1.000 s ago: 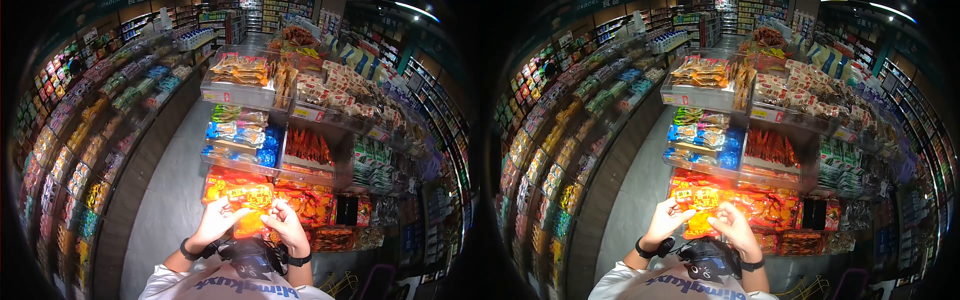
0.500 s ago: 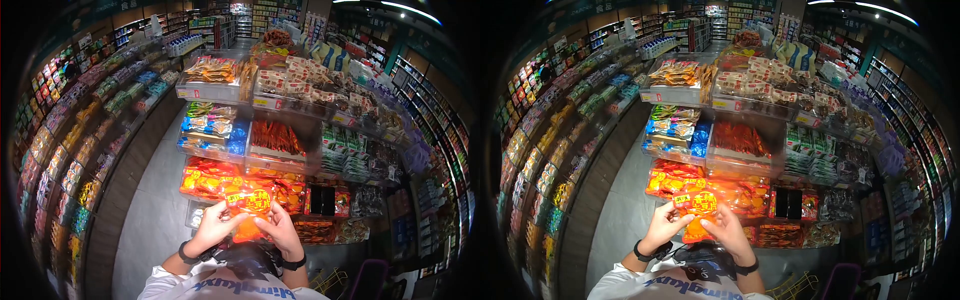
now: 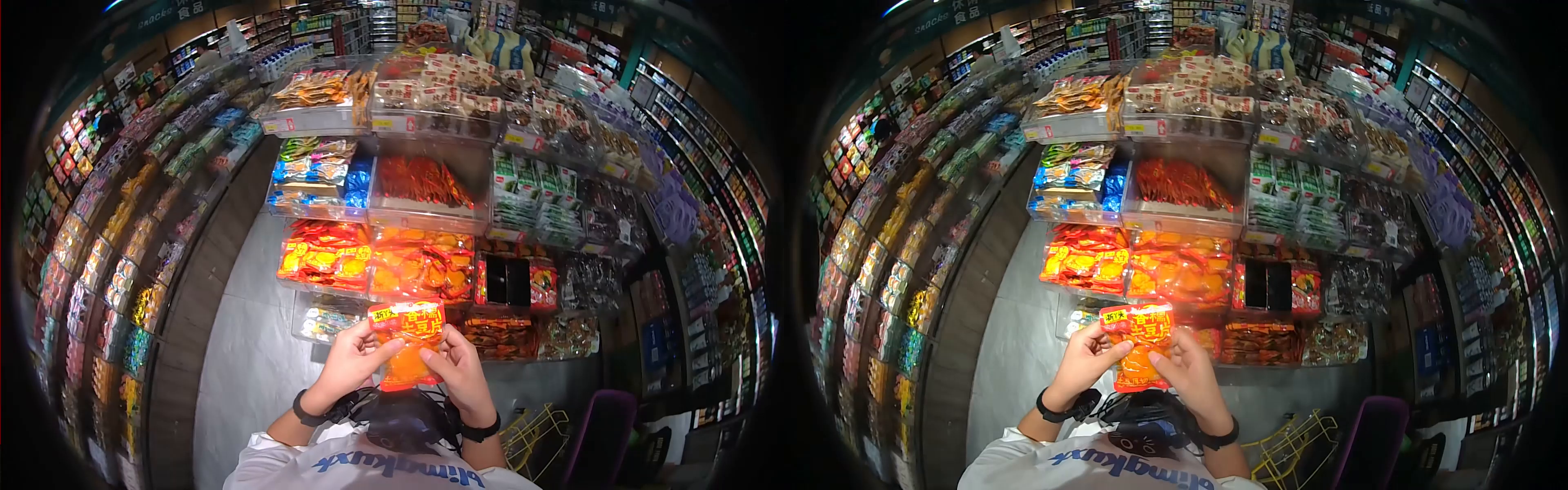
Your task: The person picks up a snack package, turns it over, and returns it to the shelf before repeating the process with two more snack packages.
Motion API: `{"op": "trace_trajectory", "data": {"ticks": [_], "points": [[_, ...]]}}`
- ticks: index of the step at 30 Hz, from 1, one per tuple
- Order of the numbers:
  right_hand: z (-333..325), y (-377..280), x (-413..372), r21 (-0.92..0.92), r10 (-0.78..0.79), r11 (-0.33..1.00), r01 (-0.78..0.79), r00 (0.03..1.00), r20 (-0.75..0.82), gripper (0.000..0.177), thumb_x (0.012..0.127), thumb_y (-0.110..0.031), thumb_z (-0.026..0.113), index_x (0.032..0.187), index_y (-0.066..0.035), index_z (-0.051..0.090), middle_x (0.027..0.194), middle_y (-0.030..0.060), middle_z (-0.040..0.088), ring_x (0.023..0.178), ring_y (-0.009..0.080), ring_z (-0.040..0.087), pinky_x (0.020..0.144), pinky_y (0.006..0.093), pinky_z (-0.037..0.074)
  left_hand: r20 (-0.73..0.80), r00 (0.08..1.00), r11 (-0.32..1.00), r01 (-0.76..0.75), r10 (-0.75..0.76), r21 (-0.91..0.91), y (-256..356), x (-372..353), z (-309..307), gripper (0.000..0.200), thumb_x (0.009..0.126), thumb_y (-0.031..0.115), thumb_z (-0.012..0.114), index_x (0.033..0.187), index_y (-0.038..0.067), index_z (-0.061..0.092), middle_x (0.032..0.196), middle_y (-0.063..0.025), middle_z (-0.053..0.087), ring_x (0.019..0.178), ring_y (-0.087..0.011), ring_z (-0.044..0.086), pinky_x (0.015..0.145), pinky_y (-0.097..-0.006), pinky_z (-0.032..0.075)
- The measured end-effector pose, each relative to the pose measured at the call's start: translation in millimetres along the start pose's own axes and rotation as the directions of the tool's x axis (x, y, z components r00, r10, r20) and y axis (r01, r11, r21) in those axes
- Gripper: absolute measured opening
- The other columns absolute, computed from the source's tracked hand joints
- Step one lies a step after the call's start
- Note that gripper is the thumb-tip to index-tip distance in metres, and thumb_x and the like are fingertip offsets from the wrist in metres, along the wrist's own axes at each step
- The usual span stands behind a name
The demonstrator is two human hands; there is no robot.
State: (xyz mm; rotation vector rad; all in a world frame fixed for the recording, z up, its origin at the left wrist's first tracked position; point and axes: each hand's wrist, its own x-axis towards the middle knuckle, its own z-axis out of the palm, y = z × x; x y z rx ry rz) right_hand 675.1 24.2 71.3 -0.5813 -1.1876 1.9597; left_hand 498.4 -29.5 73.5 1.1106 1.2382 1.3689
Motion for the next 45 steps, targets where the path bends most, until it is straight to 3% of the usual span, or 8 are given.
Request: {"op": "trace_trajectory", "data": {"ticks": [2,5,16,22,28,35,38,45], "points": [[-2.1,-1.1,-10.4,0.03,-0.024,0.999,0.024,1.0,-0.018,0.029,0.088,0.001,0.055,0.116,0.001,0.049,0.104,0.006,0.058,0.094,0.0092,0.057,0.08,0.0236,0.046,0.014,1.0,1.0,-0.014,0.014,-0.002,5.8,-4.6,10.8,0.032,0.085,0.007,0.066,0.115,0.001,0.057,0.096,0.0004,0.064,0.073,0.002,0.05,0.062,-0.0153,0.041],[-5.2,0.6,-19.6,0.053,-0.053,0.997,0.055,0.998,-0.034,0.033,0.087,0.0,0.055,0.12,0.002,0.048,0.109,0.0082,0.058,0.099,0.0114,0.057,0.084,0.0257,0.046,0.017,0.998,0.98,0.061,-0.065,0.191,7.4,-14.1,16.1,0.032,0.085,0.008,0.066,0.115,0.0,0.056,0.099,-0.0024,0.065,0.081,-0.0018,0.055,0.068,-0.0182,0.045],[-4.4,2.3,-36.1,0.073,-0.106,0.991,0.108,0.994,-0.033,0.035,0.088,-0.001,0.055,0.122,0.002,0.047,0.114,0.0095,0.058,0.103,0.0133,0.056,0.088,0.0271,0.045,0.014,0.999,0.969,-0.044,0.042,0.244,17.2,-32.3,30.5,0.032,0.085,0.01,0.066,0.115,0.001,0.057,0.095,-0.0029,0.066,0.08,-0.0033,0.055,0.068,-0.0201,0.045],[-6.8,8.1,-42.4,0.015,-0.083,0.996,0.084,0.996,-0.039,0.023,0.089,-0.004,0.056,0.112,0.001,0.053,0.101,0.0041,0.059,0.089,0.0062,0.056,0.074,0.021,0.045,-0.001,1.0,0.981,-0.019,0.02,0.195,7.1,-32.8,24.4,0.031,0.086,0.011,0.065,0.114,0.002,0.058,0.086,0.0029,0.063,0.063,0.001,0.043,0.054,-0.0169,0.035],[-19.9,17.3,-50.2,-0.175,-0.116,0.98,0.096,0.987,-0.108,0.012,0.09,-0.007,0.058,0.099,0.001,0.058,0.081,-0.0028,0.057,0.067,-0.0002,0.045,0.057,0.0169,0.036,0.054,0.998,0.986,-0.031,0.023,0.163,-0.4,-36.0,30.0,0.03,0.086,0.012,0.065,0.114,0.004,0.058,0.078,0.0065,0.059,0.058,0.0023,0.038,0.05,-0.0169,0.03],[-17.6,10.7,-63.1,-0.173,-0.132,0.979,0.109,0.984,-0.122,0.013,0.09,-0.009,0.059,0.099,0.001,0.058,0.082,-0.0027,0.058,0.067,0.0003,0.047,0.057,0.017,0.038,0.121,0.99,0.985,0.051,-0.072,0.164,5.4,-36.6,35.3,0.029,0.087,0.011,0.064,0.114,0.004,0.058,0.078,0.0063,0.059,0.058,0.0026,0.041,0.05,-0.0167,0.032],[-17.8,4.1,-70.3,-0.203,-0.153,0.972,0.12,0.976,-0.152,0.016,0.09,-0.009,0.059,0.102,0.001,0.058,0.083,-0.0027,0.058,0.068,0.0006,0.048,0.057,0.0172,0.039,0.184,0.983,0.984,-0.043,0.011,0.171,-0.6,-31.2,38.8,0.029,0.087,0.011,0.064,0.115,0.004,0.058,0.078,0.0062,0.059,0.059,0.0026,0.043,0.051,-0.0165,0.034],[-25.5,1.9,-79.8,-0.214,-0.203,0.962,0.167,0.966,-0.159,0.023,0.089,-0.008,0.059,0.11,0.001,0.057,0.087,-0.0027,0.057,0.069,0.0008,0.049,0.058,0.0173,0.039,0.255,0.966,0.989,-0.085,0.051,0.122,12.1,-26.6,52.8,0.028,0.087,0.011,0.064,0.113,0.003,0.058,0.082,0.0047,0.062,0.062,0.0012,0.047,0.053,-0.0173,0.038]]}}
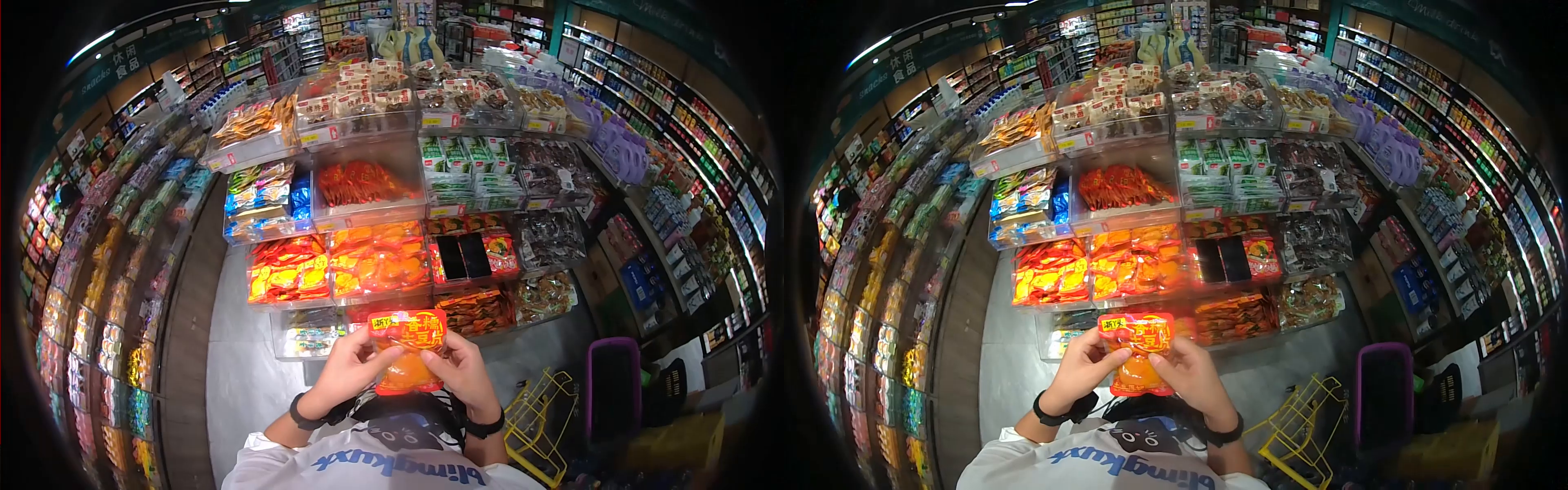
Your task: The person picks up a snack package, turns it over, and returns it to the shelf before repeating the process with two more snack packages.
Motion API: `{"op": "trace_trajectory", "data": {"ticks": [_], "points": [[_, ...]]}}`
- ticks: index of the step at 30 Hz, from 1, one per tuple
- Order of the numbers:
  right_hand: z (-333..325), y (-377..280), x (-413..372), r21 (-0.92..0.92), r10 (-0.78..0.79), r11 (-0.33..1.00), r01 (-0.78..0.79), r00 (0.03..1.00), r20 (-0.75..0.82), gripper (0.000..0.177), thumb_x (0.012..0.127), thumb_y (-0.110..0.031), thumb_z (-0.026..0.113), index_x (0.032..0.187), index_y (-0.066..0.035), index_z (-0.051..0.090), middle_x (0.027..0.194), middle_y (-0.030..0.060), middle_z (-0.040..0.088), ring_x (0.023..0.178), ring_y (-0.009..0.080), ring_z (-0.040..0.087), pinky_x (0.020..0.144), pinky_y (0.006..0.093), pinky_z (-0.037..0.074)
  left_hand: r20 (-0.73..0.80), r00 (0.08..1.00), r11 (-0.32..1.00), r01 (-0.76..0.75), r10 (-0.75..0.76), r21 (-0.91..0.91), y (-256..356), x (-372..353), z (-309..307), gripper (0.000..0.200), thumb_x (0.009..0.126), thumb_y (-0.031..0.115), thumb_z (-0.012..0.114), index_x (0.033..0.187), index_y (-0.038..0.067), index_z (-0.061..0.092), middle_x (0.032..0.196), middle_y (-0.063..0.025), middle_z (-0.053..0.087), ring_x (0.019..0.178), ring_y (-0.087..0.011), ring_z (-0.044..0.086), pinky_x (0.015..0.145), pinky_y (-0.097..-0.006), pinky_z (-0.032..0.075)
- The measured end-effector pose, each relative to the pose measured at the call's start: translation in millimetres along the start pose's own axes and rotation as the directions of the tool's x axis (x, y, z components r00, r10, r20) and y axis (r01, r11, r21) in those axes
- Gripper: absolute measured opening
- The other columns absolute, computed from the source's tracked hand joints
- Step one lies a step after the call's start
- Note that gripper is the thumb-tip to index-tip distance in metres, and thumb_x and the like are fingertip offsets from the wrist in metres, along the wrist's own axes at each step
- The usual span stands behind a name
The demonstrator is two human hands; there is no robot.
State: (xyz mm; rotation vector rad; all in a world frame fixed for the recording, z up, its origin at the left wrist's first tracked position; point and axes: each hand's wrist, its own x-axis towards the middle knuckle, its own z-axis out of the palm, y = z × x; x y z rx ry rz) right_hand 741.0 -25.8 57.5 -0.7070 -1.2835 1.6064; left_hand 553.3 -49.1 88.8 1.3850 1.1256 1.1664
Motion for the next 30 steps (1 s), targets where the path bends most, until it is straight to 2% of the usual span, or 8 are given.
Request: {"op": "trace_trajectory", "data": {"ticks": [4,10,14,16,20,25,30], "points": [[10.1,-9.2,-1.0,0.056,-0.027,0.998,0.027,1.0,-0.001,0.027,0.089,-0.008,0.059,0.114,0.001,0.056,0.09,-0.0021,0.059,0.071,0.0011,0.049,0.058,0.0169,0.039,-0.009,0.999,0.999,-0.033,0.033,0.019,-0.1,-3.8,-0.8,0.028,0.086,0.011,0.065,0.113,0.003,0.058,0.083,0.0036,0.062,0.063,0.0002,0.049,0.054,-0.0184,0.039],[11.6,-12.3,-1.0,0.085,0.088,0.992,-0.096,0.991,0.103,0.031,0.088,-0.007,0.06,0.118,0.0,0.054,0.096,-0.0004,0.061,0.077,0.0031,0.053,0.064,0.0183,0.043,-0.018,0.999,0.996,-0.035,0.036,0.082,-1.3,-13.8,-11.4,0.03,0.086,0.012,0.066,0.113,0.003,0.058,0.081,0.0017,0.062,0.063,-0.0007,0.05,0.055,-0.0187,0.04],[16.7,-9.1,0.2,0.061,0.025,0.998,-0.031,0.994,0.102,0.034,0.088,-0.006,0.059,0.121,0.001,0.052,0.104,0.0028,0.061,0.088,0.0068,0.056,0.074,0.0217,0.046,-0.04,0.995,0.994,-0.086,0.089,0.069,-0.8,-16.3,-12.4,0.029,0.086,0.013,0.065,0.112,0.004,0.058,0.076,0.0023,0.06,0.06,-0.0007,0.049,0.052,-0.0187,0.038],[16.4,-8.6,-0.7,0.056,-0.021,0.998,0.014,0.993,0.115,0.036,0.088,-0.006,0.059,0.122,0.002,0.051,0.108,0.0045,0.06,0.092,0.0087,0.057,0.078,0.0234,0.046,-0.031,0.998,0.996,-0.055,0.058,0.067,-2.9,-19.2,-13.5,0.029,0.086,0.013,0.065,0.112,0.004,0.058,0.074,0.0028,0.059,0.058,-0.0005,0.048,0.051,-0.0187,0.037],[11.8,-10.0,-4.0,0.071,-0.013,0.997,-0.001,0.98,0.201,0.037,0.089,-0.005,0.058,0.123,0.003,0.049,0.113,0.0066,0.058,0.101,0.0113,0.055,0.086,0.0269,0.045,-0.044,0.999,0.998,-0.01,0.012,0.057,3.3,-25.3,-11.9,0.029,0.086,0.013,0.065,0.112,0.004,0.058,0.07,0.0038,0.057,0.056,-0.0003,0.046,0.049,-0.0187,0.035],[6.8,-4.1,-8.8,0.053,0.096,0.993,-0.107,0.979,0.181,0.036,0.088,-0.006,0.059,0.122,0.002,0.049,0.115,0.0075,0.057,0.105,0.0136,0.054,0.09,0.0297,0.043,-0.027,0.999,0.999,-0.027,0.027,0.023,2.4,-30.7,-9.2,0.03,0.087,0.012,0.063,0.115,0.003,0.057,0.082,0.002,0.061,0.065,-0.001,0.051,0.056,-0.0189,0.04],[12.3,-12.3,-10.3,0.153,0.007,0.987,-0.044,0.973,0.231,0.038,0.087,-0.004,0.059,0.122,0.002,0.048,0.117,0.0085,0.056,0.108,0.0152,0.053,0.093,0.0312,0.042,-0.01,0.998,0.998,-0.062,0.062,-0.005,11.6,-35.3,-3.5,0.033,0.088,0.01,0.062,0.119,0.001,0.054,0.1,-0.0036,0.064,0.085,-0.0074,0.058,0.074,-0.0246,0.049]]}}
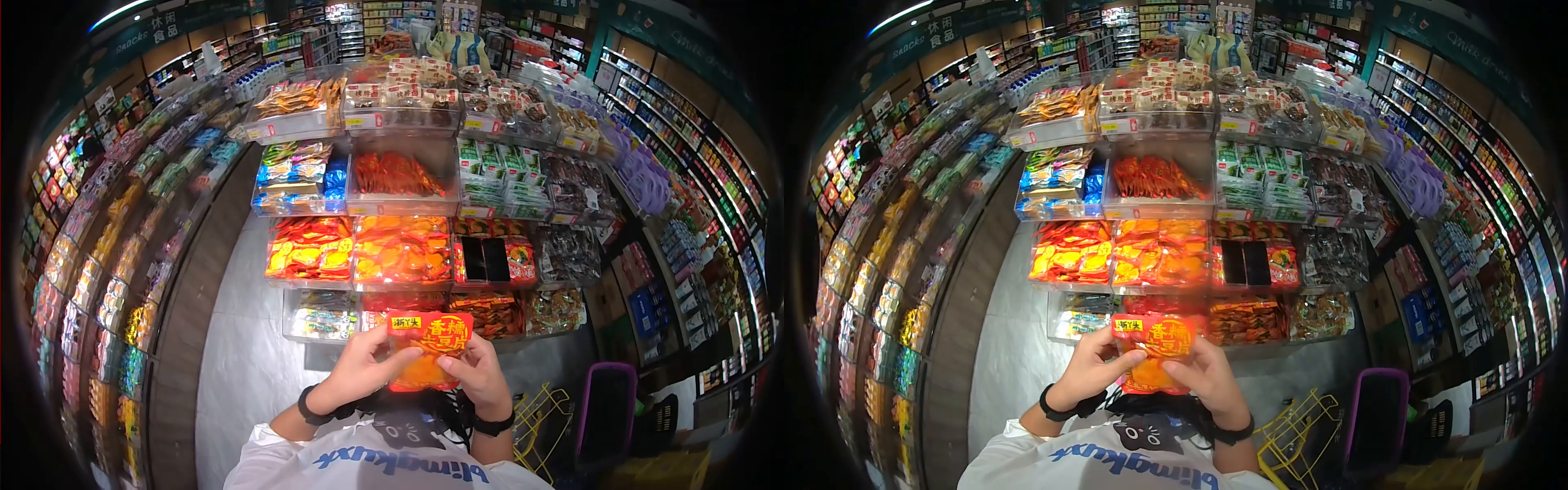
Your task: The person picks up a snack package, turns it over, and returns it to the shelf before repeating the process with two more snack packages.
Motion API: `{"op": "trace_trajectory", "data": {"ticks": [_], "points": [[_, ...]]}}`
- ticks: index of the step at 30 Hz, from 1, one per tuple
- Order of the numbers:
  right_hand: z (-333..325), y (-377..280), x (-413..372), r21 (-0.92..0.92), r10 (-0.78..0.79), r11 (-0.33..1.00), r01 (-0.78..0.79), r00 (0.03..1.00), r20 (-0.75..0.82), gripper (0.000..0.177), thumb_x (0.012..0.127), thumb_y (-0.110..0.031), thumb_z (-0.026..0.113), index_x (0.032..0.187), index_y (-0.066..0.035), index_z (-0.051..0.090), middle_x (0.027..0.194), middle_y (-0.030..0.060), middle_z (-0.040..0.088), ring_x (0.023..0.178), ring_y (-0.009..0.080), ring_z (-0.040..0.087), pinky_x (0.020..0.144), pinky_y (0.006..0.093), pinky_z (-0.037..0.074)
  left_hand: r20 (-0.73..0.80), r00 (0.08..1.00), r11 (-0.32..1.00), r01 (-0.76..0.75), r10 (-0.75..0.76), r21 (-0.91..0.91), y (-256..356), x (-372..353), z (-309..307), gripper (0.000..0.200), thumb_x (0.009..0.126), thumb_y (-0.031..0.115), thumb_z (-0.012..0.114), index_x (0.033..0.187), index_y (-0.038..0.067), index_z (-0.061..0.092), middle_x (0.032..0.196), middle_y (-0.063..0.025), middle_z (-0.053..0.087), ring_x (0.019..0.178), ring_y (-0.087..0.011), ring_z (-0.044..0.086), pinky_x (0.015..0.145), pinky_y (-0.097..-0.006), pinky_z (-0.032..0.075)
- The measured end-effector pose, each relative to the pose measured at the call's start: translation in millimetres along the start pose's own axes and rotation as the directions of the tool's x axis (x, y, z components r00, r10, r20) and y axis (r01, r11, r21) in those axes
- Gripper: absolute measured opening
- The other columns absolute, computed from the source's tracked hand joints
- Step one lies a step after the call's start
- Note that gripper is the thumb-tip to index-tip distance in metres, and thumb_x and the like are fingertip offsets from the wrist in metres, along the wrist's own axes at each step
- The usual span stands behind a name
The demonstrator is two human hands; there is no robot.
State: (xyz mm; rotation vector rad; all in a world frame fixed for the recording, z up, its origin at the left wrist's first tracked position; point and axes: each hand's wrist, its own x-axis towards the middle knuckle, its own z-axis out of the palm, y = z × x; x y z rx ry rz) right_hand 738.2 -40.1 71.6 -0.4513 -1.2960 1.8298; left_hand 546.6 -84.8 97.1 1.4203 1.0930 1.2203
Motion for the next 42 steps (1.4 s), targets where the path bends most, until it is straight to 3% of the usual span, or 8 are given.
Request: {"op": "trace_trajectory", "data": {"ticks": [5,14,17,26,29,32,35,42], "points": [[1.0,-0.9,-1.6,0.053,0.005,0.999,-0.005,1.0,0.007,0.041,0.085,-0.002,0.059,0.125,0.003,0.047,0.12,0.0098,0.056,0.111,0.0167,0.052,0.096,0.0329,0.041,-0.009,1.0,0.998,-0.027,0.027,0.057,1.7,-3.7,1.6,0.033,0.087,0.01,0.062,0.118,0.0,0.055,0.104,-0.0076,0.064,0.092,-0.0118,0.06,0.081,-0.0285,0.05],[1.9,2.7,-2.4,0.176,-0.034,0.984,0.038,0.999,-0.027,0.043,0.084,0.001,0.059,0.125,0.003,0.046,0.12,0.0116,0.056,0.111,0.0181,0.054,0.096,0.0334,0.042,-0.021,0.998,0.988,-0.063,0.066,0.141,-0.1,0.2,5.2,0.033,0.086,0.013,0.065,0.116,0.001,0.056,0.098,-0.0087,0.066,0.087,-0.0106,0.061,0.076,-0.0268,0.049],[1.6,2.7,-2.9,0.177,-0.029,0.983,0.038,0.998,-0.056,0.042,0.084,0.001,0.059,0.124,0.003,0.047,0.119,0.0112,0.057,0.109,0.0177,0.055,0.095,0.0328,0.043,-0.023,1.0,0.988,0.017,-0.014,0.152,3.5,2.1,5.1,0.033,0.086,0.013,0.065,0.115,0.001,0.057,0.096,-0.0085,0.066,0.086,-0.0111,0.062,0.075,-0.0271,0.049],[-4.0,9.0,0.7,0.12,-0.059,0.99,0.075,0.989,-0.134,0.04,0.085,0.0,0.06,0.123,0.002,0.048,0.116,0.0101,0.058,0.105,0.0155,0.056,0.092,0.0307,0.044,-0.03,0.968,0.927,-0.229,0.249,0.299,-5.2,9.8,14.4,0.031,0.086,0.014,0.065,0.113,0.001,0.058,0.085,-0.0049,0.065,0.069,-0.0073,0.059,0.062,-0.0243,0.048],[-4.5,8.8,1.0,0.085,-0.054,0.994,0.064,0.991,-0.12,0.041,0.085,0.0,0.06,0.124,0.002,0.047,0.117,0.0098,0.057,0.103,0.0148,0.057,0.09,0.0301,0.045,-0.04,0.998,0.989,0.044,-0.038,0.141,-4.3,10.3,9.5,0.029,0.086,0.013,0.064,0.112,0.002,0.058,0.077,-0.0017,0.063,0.063,-0.0051,0.056,0.057,-0.0223,0.045],[-4.4,9.9,3.1,0.035,-0.023,0.999,0.026,0.996,-0.083,0.042,0.085,0.001,0.059,0.125,0.002,0.046,0.118,0.0097,0.056,0.103,0.0141,0.057,0.089,0.0294,0.045,-0.059,0.993,0.986,0.106,-0.099,0.131,-1.5,11.2,6.0,0.028,0.088,0.01,0.063,0.113,0.0,0.055,0.088,-0.0047,0.065,0.07,-0.0071,0.06,0.062,-0.0226,0.048],[-9.6,12.8,1.6,-0.018,0.04,0.999,-0.041,0.998,-0.055,0.042,0.085,0.002,0.06,0.125,0.002,0.046,0.118,0.01,0.056,0.103,0.0138,0.056,0.089,0.0287,0.045,-0.084,0.996,0.994,0.042,-0.033,0.104,-14.0,12.4,4.4,0.032,0.087,0.012,0.063,0.117,0.003,0.054,0.079,0.0007,0.061,0.065,-0.0027,0.052,0.057,-0.0199,0.042],[-10.9,18.1,4.0,0.019,-0.045,0.999,0.047,0.993,-0.111,0.038,0.084,0.001,0.06,0.121,0.004,0.049,0.118,0.0109,0.056,0.106,0.0151,0.054,0.091,0.0291,0.042,0.005,0.998,0.997,0.063,-0.063,-0.036,-5.1,12.5,10.3,0.036,0.087,0.011,0.063,0.12,0.003,0.052,0.106,-0.0028,0.06,0.091,-0.0057,0.055,0.076,-0.0227,0.046]]}}
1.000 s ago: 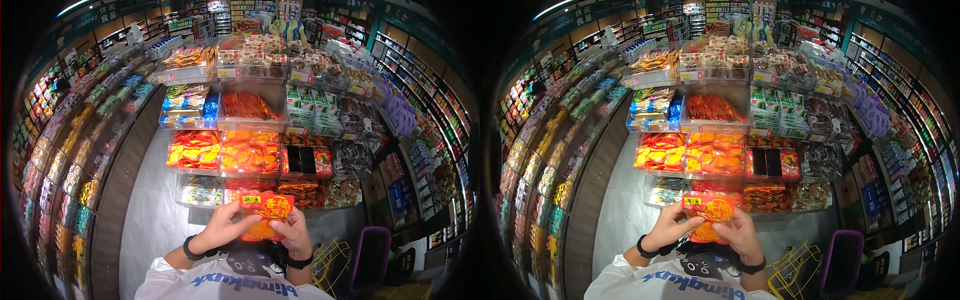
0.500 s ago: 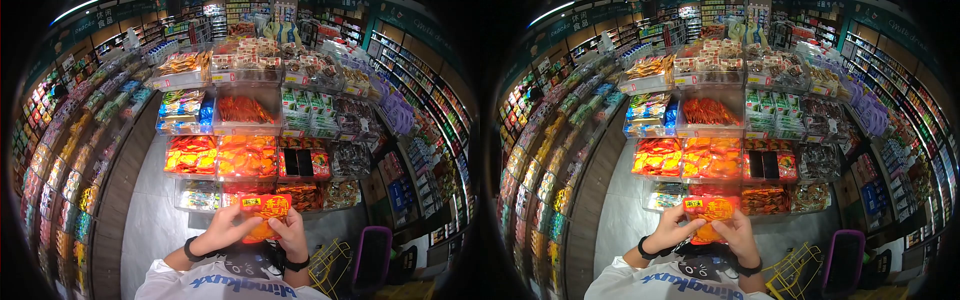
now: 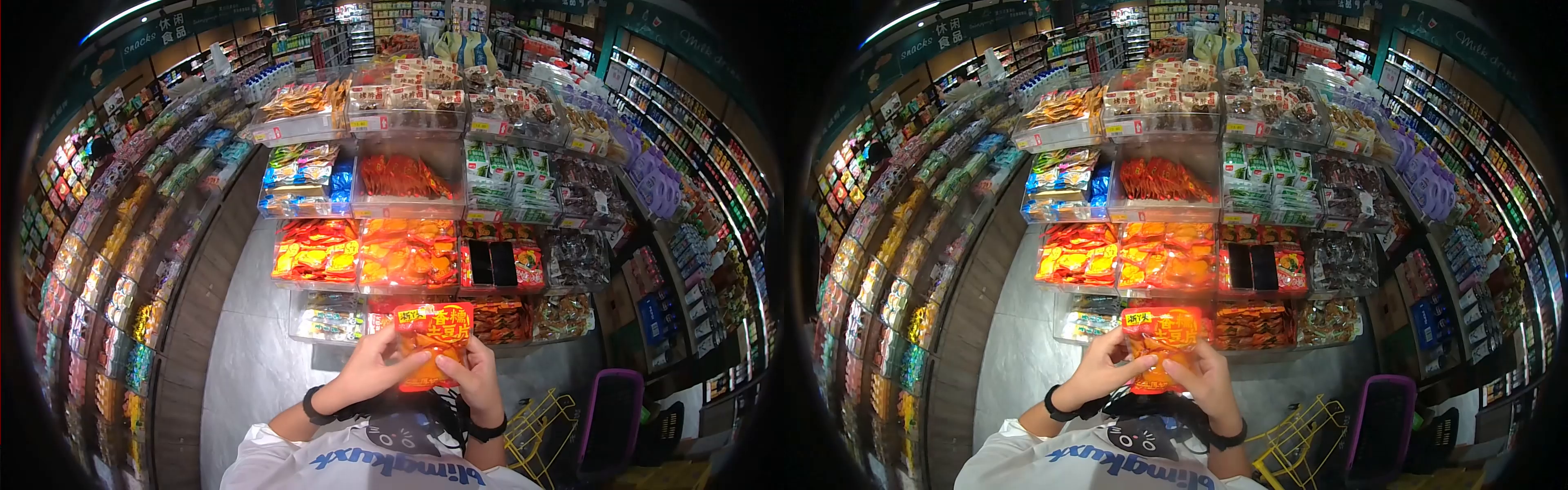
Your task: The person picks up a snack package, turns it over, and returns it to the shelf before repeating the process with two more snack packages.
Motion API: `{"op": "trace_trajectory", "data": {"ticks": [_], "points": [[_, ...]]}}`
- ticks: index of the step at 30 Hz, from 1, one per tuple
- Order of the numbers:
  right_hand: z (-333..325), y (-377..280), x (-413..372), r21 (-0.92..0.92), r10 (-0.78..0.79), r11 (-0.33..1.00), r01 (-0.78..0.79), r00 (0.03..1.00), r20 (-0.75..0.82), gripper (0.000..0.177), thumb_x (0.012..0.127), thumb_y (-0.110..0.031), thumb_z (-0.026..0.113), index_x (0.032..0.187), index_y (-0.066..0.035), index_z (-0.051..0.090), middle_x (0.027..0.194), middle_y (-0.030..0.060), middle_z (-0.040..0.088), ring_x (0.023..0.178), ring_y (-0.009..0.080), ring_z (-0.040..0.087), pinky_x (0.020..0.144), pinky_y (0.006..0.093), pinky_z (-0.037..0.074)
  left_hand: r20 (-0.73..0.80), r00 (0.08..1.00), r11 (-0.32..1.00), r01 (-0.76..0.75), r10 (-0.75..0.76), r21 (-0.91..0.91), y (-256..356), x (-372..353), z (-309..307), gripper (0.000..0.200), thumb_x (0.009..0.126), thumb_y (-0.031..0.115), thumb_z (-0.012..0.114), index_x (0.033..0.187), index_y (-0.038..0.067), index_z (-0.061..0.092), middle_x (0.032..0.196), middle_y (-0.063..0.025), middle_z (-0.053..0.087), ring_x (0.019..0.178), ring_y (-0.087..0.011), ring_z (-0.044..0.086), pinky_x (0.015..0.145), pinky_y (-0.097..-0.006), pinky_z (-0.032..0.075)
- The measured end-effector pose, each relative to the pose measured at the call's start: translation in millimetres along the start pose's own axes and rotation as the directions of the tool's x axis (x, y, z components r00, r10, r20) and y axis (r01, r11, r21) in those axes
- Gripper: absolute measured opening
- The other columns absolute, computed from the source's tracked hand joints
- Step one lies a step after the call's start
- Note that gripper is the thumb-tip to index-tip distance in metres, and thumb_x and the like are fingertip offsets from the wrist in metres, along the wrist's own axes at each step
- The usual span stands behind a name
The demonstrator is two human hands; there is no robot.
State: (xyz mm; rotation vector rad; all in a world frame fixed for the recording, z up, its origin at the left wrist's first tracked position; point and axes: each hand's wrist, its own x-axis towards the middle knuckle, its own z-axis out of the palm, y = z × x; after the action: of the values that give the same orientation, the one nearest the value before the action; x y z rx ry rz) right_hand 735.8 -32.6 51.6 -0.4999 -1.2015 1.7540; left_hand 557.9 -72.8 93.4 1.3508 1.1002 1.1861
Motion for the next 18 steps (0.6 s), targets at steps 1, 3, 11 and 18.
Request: {"op": "trace_trajectory", "data": {"ticks": [1,3,11,18], "points": [[-0.7,0.2,-0.4,0.005,0.014,1.0,-0.014,1.0,-0.008,0.038,0.084,0.001,0.061,0.12,0.004,0.049,0.118,0.011,0.056,0.107,0.0154,0.054,0.092,0.0294,0.042,0.002,1.0,1.0,-0.011,0.011,0.021,-0.7,0.4,0.0,0.036,0.087,0.012,0.064,0.12,0.002,0.052,0.105,-0.0029,0.061,0.091,-0.0062,0.056,0.077,-0.0232,0.046],[1.8,1.4,0.5,0.016,-0.005,1.0,0.006,1.0,-0.012,0.039,0.084,0.0,0.061,0.121,0.004,0.049,0.118,0.011,0.056,0.107,0.0154,0.053,0.093,0.0295,0.041,-0.001,1.0,0.998,-0.014,0.014,0.054,0.6,0.7,0.0,0.037,0.087,0.012,0.064,0.12,0.002,0.053,0.104,-0.0034,0.062,0.09,-0.007,0.057,0.077,-0.0241,0.047],[0.5,5.0,-2.6,0.024,-0.011,1.0,0.011,1.0,-0.019,0.039,0.084,0.0,0.06,0.122,0.004,0.049,0.117,0.0107,0.056,0.107,0.015,0.053,0.092,0.0285,0.041,-0.044,0.988,0.964,-0.135,0.149,0.228,-6.3,1.1,2.2,0.032,0.085,0.013,0.066,0.113,0.001,0.057,0.093,-0.0073,0.067,0.084,-0.0089,0.06,0.073,-0.0255,0.048],[0.9,5.7,-4.1,0.018,-0.017,1.0,0.017,0.999,-0.03,0.039,0.085,0.0,0.06,0.122,0.003,0.048,0.117,0.0092,0.057,0.105,0.0141,0.054,0.09,0.0276,0.042,-0.065,0.987,0.965,-0.128,0.146,0.228,-7.7,0.8,5.0,0.032,0.084,0.015,0.067,0.111,0.001,0.057,0.088,-0.006,0.065,0.075,-0.0079,0.058,0.066,-0.0249,0.047]]}}
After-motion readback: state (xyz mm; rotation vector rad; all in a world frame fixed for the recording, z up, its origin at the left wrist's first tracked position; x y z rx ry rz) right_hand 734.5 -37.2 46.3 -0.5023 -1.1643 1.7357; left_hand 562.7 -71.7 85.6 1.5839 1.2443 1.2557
